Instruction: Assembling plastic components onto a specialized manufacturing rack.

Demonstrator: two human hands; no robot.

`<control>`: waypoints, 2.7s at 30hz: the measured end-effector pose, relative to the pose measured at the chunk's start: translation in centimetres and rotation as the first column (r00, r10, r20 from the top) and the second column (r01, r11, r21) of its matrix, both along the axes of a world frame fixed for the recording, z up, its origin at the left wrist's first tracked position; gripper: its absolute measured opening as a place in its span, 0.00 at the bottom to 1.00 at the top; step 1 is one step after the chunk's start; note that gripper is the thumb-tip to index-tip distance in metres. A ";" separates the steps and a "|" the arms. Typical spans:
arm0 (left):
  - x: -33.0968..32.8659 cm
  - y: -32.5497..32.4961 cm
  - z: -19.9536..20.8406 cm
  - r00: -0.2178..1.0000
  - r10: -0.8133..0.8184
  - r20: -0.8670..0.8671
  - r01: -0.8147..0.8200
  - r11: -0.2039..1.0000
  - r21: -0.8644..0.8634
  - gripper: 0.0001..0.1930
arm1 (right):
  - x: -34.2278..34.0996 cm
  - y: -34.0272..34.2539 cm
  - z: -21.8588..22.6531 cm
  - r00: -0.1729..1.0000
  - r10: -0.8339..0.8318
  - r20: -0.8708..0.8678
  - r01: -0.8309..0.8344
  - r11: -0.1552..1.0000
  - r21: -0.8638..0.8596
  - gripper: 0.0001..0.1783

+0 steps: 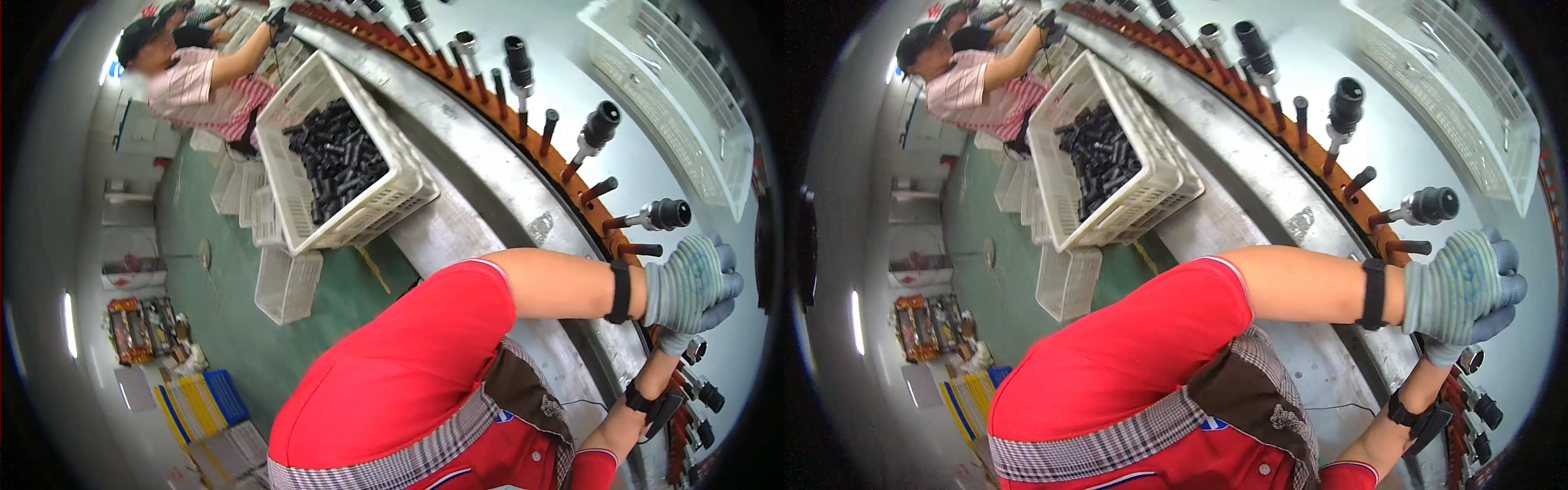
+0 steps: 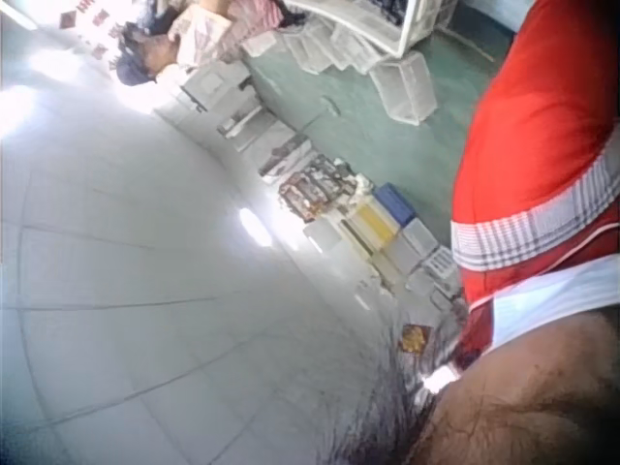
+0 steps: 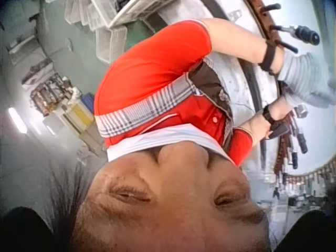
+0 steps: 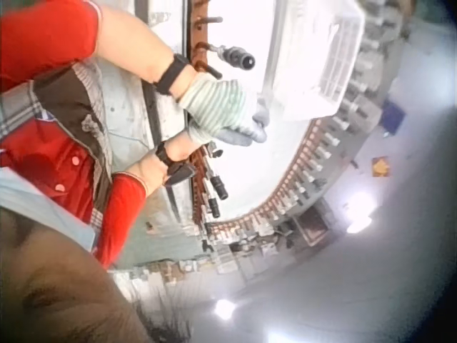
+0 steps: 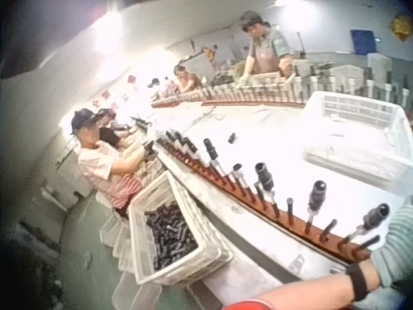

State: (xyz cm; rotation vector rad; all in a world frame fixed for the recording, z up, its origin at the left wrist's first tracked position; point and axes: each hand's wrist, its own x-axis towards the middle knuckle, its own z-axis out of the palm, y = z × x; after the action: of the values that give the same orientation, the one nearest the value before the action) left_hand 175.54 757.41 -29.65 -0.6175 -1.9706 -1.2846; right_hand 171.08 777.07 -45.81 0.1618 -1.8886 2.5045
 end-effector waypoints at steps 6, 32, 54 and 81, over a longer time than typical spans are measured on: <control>2.5 -1.6 2.5 0.938 0.346 -0.012 -0.340 0.912 -0.231 0.12 | 8.9 -3.7 2.5 0.996 0.063 -0.064 -0.059 0.996 0.059 0.24; 23.9 -48.6 -18.0 0.130 0.875 0.466 0.647 0.281 -0.709 0.16 | 23.2 -45.1 13.4 0.288 0.915 0.282 -0.350 -0.173 0.921 0.17; 31.7 -11.5 5.2 0.726 -0.509 0.463 -0.020 0.656 0.754 0.12 | 34.3 -3.4 18.2 0.883 0.439 -0.169 -0.184 0.653 0.735 0.20; 17.6 52.7 2.8 0.610 -0.727 0.315 0.369 0.612 0.699 0.12 | 52.3 41.2 10.7 0.804 -0.379 0.457 0.582 0.659 -0.476 0.17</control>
State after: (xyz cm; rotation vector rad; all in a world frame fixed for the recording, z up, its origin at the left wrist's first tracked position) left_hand 193.14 810.14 -26.81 -0.6228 -1.6662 -2.6468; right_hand 223.43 818.31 -35.13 -0.7069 -0.8780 2.6443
